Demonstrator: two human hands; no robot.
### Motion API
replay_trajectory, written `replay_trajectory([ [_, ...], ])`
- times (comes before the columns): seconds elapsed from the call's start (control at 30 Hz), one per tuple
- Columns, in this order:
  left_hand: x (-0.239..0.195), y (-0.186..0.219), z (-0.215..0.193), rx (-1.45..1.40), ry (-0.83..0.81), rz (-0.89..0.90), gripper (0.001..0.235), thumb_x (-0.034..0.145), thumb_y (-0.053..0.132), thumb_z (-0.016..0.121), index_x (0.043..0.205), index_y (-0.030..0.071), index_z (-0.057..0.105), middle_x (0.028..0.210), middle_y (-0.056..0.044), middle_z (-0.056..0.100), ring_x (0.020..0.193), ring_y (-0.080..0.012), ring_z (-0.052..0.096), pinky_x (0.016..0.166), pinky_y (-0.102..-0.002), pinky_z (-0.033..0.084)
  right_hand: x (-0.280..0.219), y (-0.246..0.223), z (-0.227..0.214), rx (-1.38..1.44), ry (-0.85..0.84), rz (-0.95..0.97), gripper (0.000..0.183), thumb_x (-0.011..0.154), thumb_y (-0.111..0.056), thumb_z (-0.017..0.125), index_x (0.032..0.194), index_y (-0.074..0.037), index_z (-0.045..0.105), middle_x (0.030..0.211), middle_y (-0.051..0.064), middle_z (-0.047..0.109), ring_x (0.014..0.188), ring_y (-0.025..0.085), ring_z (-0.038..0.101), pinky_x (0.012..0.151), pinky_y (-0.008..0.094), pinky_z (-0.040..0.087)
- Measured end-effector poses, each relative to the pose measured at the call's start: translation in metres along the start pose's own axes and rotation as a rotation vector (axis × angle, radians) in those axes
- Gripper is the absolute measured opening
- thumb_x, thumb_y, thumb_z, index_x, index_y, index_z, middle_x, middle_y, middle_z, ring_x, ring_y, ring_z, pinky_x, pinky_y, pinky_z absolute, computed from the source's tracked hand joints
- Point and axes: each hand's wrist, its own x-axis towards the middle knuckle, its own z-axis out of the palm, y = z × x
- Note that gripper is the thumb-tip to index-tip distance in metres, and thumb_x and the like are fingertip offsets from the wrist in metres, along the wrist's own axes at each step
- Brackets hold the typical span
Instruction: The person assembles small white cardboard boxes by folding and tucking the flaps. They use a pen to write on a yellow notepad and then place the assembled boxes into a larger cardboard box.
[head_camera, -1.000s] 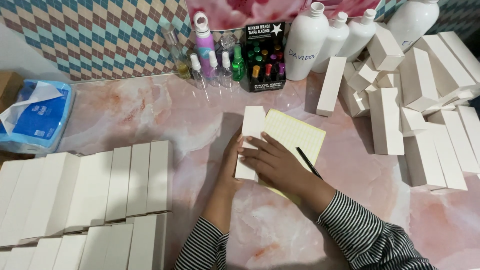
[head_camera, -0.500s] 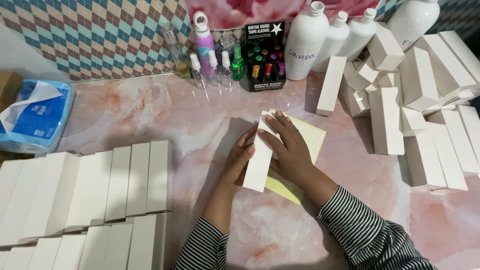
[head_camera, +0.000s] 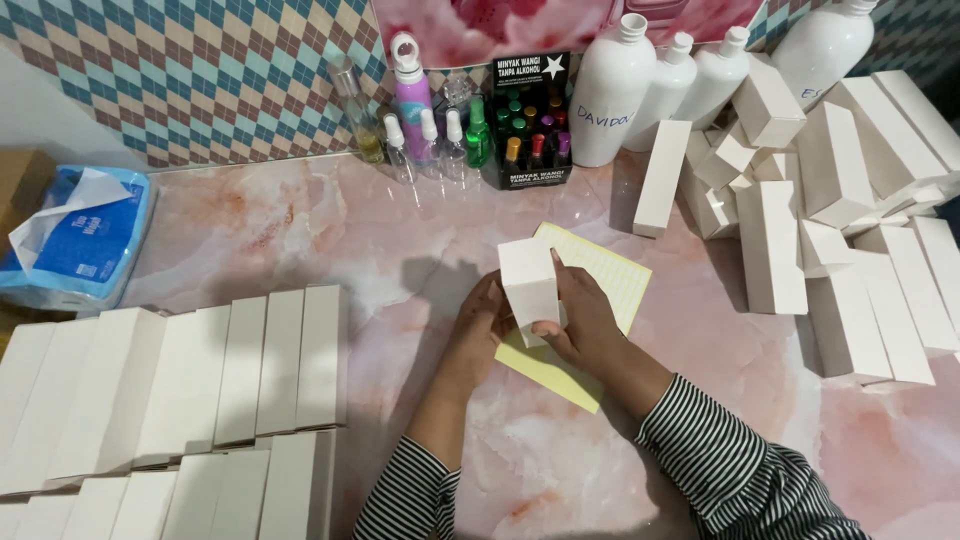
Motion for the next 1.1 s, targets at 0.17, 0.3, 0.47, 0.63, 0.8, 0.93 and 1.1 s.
replay_trajectory([
  [0.17,-0.004,-0.004,0.001,-0.01,0.0,0.085,0.06,0.099,0.046,0.056,0.15,0.014,0.047,0.131,-0.012,0.065,0.109,-0.0263,0.068,0.085,-0.038,0.059,-0.001,0.006,0.009,-0.034,-0.023,-0.048,0.083,0.099,-0.052,0.051,0.16,0.001,0.03,0.092,0.013,0.068,0.098,0.034,0.068,0.1,0.053,0.046],
  [0.3,-0.009,0.008,0.013,0.078,-0.061,0.25,0.092,0.085,0.06,0.068,0.154,0.006,0.039,0.133,-0.017,0.063,0.109,-0.0286,0.068,0.089,-0.044,0.06,0.027,-0.035,-0.012,-0.132,-0.087,0.007,0.064,0.105,-0.044,0.045,0.158,-0.009,0.04,0.109,0.009,0.07,0.099,0.028,0.069,0.095,0.05,0.048],
  [0.47,-0.027,0.044,0.041,0.049,0.101,0.159,0.068,0.088,0.026,0.078,0.147,0.013,0.047,0.124,-0.011,0.063,0.111,-0.0219,0.063,0.098,-0.045,0.052,0.014,-0.023,-0.005,0.04,-0.001,0.085,0.059,0.107,-0.042,0.039,0.154,-0.009,0.048,0.115,0.012,0.073,0.103,0.032,0.07,0.1,0.051,0.046],
  [0.63,-0.04,0.074,0.065,-0.114,0.286,0.133,0.079,0.096,0.038,0.064,0.16,0.023,0.021,0.135,-0.019,0.053,0.124,-0.0336,0.057,0.105,-0.054,0.046,0.015,-0.038,-0.015,0.218,0.087,0.095,0.073,0.103,-0.06,0.028,0.146,-0.01,0.058,0.123,0.006,0.074,0.1,0.023,0.074,0.107,0.046,0.043],
  [0.8,-0.048,0.086,0.076,-0.108,0.328,0.147,0.085,0.095,0.036,0.068,0.161,0.022,0.016,0.152,-0.029,0.035,0.14,-0.0428,0.039,0.116,-0.061,0.03,0.016,-0.082,-0.019,0.005,0.084,-0.042,0.065,0.079,-0.043,0.084,0.131,-0.008,0.067,0.124,0.011,0.071,0.102,0.03,0.072,0.101,0.051,0.047],
  [0.93,-0.045,0.068,0.058,-0.066,0.32,0.163,0.082,0.095,0.036,0.067,0.161,0.021,0.019,0.15,-0.027,0.036,0.142,-0.0412,0.038,0.118,-0.058,0.029,-0.003,-0.085,-0.012,0.104,0.142,0.057,0.042,0.085,-0.028,0.081,0.119,-0.005,0.074,0.114,0.013,0.073,0.098,0.034,0.072,0.094,0.051,0.053],
  [1.1,-0.066,0.069,0.065,0.051,0.276,0.268,0.079,0.098,0.03,0.066,0.162,0.02,0.021,0.154,-0.029,0.036,0.145,-0.0392,0.035,0.12,-0.054,0.029,-0.014,-0.11,-0.019,0.275,0.185,0.151,0.035,0.101,-0.029,0.059,0.115,-0.001,0.073,0.099,0.014,0.073,0.085,0.03,0.074,0.084,0.049,0.058],
])
